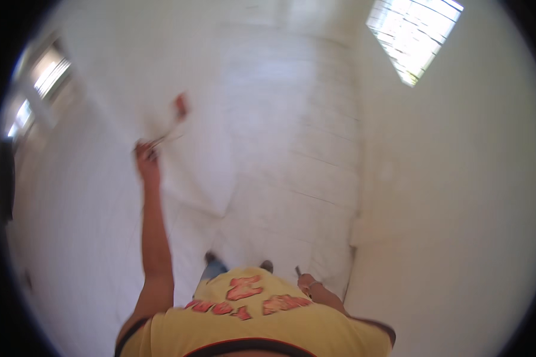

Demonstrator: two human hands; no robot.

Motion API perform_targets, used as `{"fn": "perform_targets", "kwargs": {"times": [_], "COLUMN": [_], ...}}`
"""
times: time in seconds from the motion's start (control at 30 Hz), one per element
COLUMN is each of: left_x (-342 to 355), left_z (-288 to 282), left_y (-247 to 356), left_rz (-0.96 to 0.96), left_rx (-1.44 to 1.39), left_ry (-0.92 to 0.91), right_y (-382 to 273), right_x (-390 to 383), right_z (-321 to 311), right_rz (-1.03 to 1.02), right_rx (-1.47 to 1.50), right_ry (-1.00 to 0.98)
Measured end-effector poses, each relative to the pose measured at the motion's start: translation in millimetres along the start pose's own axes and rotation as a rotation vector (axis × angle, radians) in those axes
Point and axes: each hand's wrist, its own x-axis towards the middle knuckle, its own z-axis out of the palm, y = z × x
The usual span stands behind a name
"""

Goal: The person strips the ends of wires extending from an electrical box in a wall using pliers.

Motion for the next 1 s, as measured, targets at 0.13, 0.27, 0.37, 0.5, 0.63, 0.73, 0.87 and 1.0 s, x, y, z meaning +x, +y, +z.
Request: {"fn": "perform_targets", "kwargs": {"times": [0.13, 0.27, 0.37, 0.5, 0.63, 0.73, 0.87, 1.0], "left_x": [-17, 9, -46, -157, -95, -34, 81, 195], "left_z": [31, 73, 0, -98, -177, -246, -350, -463], "left_y": [-31, -75, -81, -77, -31, -32, -36, -39], "left_rz": [-0.234, -0.467, -0.833, -1.093, -0.853, -0.870, -0.850, -0.765], "left_rx": [-0.425, -0.500, -0.494, -0.066, 0.313, 0.420, 0.527, 0.721], "left_ry": [0.000, -0.235, -0.299, -0.847, -1.626, -1.284, -0.814, -0.574], "right_y": [-71, -71, -96, -94, -111, -139, -207, -213], "right_x": [-36, 8, 59, 147, 269, 353, 483, 619], "right_z": [66, -14, -53, -113, -185, -267, -434, -551], "right_rz": [0.371, 0.412, 0.631, 0.336, 0.009, 0.113, 0.440, 0.602], "right_rx": [0.573, 0.253, 0.528, 0.133, -0.360, 0.393, 1.072, 0.949], "right_ry": [-0.031, -0.035, -0.180, -0.154, -0.214, 0.053, 0.143, -0.166]}}
